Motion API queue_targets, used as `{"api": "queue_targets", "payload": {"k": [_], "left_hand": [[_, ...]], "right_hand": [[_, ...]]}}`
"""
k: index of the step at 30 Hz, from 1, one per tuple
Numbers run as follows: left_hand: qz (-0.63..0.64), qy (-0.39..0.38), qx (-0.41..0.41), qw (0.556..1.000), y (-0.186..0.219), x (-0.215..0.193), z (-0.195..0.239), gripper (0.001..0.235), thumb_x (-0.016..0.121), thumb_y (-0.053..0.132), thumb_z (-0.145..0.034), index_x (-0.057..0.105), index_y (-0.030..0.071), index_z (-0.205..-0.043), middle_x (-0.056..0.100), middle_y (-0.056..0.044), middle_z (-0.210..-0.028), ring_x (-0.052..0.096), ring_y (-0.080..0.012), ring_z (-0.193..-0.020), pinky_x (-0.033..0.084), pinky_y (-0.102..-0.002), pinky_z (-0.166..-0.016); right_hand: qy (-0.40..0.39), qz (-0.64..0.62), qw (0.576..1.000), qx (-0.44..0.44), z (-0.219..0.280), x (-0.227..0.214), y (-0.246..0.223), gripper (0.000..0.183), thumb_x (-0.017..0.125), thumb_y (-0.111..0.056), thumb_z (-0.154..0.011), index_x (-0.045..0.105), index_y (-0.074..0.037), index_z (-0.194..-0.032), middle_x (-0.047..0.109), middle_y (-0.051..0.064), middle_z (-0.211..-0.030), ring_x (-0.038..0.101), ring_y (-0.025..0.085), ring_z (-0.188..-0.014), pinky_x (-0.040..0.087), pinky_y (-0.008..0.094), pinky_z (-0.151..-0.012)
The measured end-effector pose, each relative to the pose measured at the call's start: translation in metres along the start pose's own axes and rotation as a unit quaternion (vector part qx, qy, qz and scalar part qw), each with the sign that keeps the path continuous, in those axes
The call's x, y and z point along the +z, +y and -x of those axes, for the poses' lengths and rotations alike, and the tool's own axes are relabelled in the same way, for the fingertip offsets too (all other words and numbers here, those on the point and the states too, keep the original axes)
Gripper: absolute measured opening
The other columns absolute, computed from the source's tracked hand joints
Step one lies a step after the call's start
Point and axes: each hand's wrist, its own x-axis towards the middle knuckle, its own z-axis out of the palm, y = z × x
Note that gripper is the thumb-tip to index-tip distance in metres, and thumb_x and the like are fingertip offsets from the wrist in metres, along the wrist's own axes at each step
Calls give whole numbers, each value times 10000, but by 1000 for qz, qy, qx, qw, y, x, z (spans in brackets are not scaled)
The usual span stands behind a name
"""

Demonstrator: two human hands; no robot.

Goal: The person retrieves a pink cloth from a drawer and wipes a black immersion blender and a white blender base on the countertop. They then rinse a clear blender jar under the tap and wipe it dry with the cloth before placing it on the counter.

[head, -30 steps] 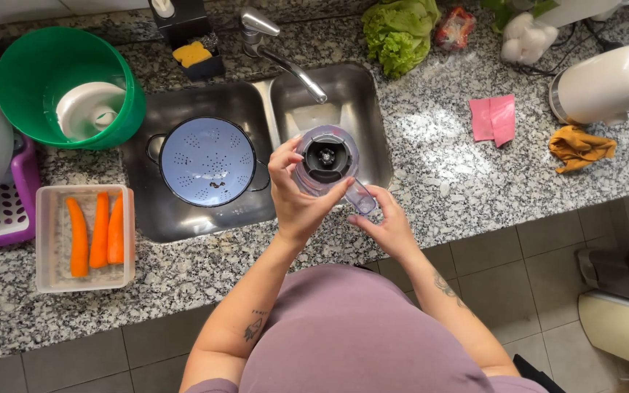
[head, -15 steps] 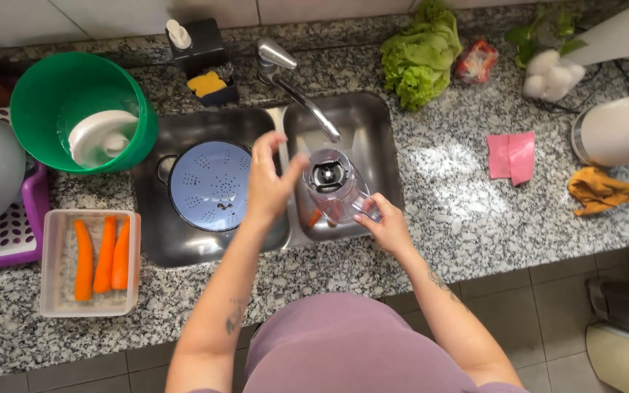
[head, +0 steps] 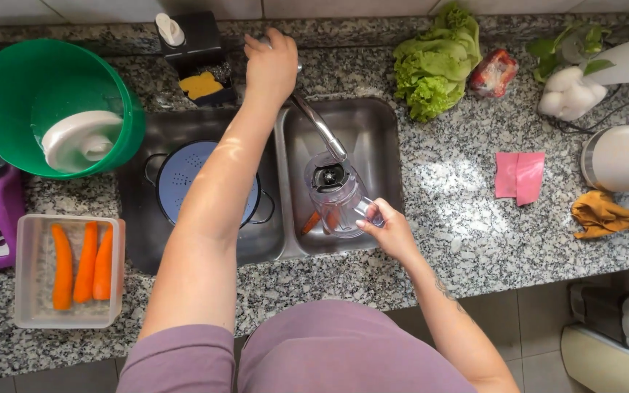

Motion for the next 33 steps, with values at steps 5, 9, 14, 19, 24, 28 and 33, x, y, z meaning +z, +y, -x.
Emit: {"api": "queue_targets", "payload": {"k": [5,9,14,19,24,28,33], "left_hand": [[11,45,-8,999,-6,6,-3,271,586,147,-732,612,50,-984,591,-158,-993,622,-507,-767,552,-447,-586],[11,31,-10,999,-5,5,-2,275,584,146,-735,612,55,-993,588,-171,-1023,621,-513,-757,541,-454,-582],[29,17,-17,999,-4,3,-4,286,563,130,-746,614,38,-1011,591,-177,-1033,619,-529,-772,547,-484,-611],[40,-9,-21,999,-3,3,-6,310,578,148,-753,604,37,-1041,583,-179,-1061,610,-546,-802,546,-501,-634],[30,6,-29,999,-1,5,-6,311,599,168,-732,616,57,-1022,585,-156,-1034,619,-528,-783,544,-484,-626],[34,-6,-31,999,-2,3,-6,321,607,174,-733,611,55,-1030,582,-165,-1050,622,-523,-782,547,-488,-626],[31,-21,-36,999,-3,-5,-7,325,598,184,-749,606,55,-1047,579,-157,-1058,621,-517,-803,547,-477,-625]], "right_hand": [[-17,27,999,-30,1,-1,6,216,696,-255,-810,492,-188,-825,566,-69,-816,457,109,-674,336,266,-619],[-22,14,999,-36,3,-1,6,223,704,-227,-809,487,-177,-811,570,-55,-810,515,119,-773,384,276,-696],[-23,30,999,-27,3,-1,3,223,705,-230,-805,489,-175,-813,579,-54,-813,520,121,-762,391,281,-688],[-36,50,998,-18,5,-2,2,220,703,-239,-809,492,-182,-825,567,-71,-815,470,111,-687,358,274,-627],[-27,33,999,-12,5,-2,10,229,715,-226,-793,491,-181,-811,572,-65,-811,501,117,-737,375,278,-659],[9,7,1000,11,7,-5,6,219,705,-230,-802,490,-187,-792,575,-57,-795,525,110,-767,401,268,-693],[36,39,997,52,1,-1,-13,242,687,-292,-819,464,-201,-795,599,-61,-806,543,107,-732,424,262,-654]]}}
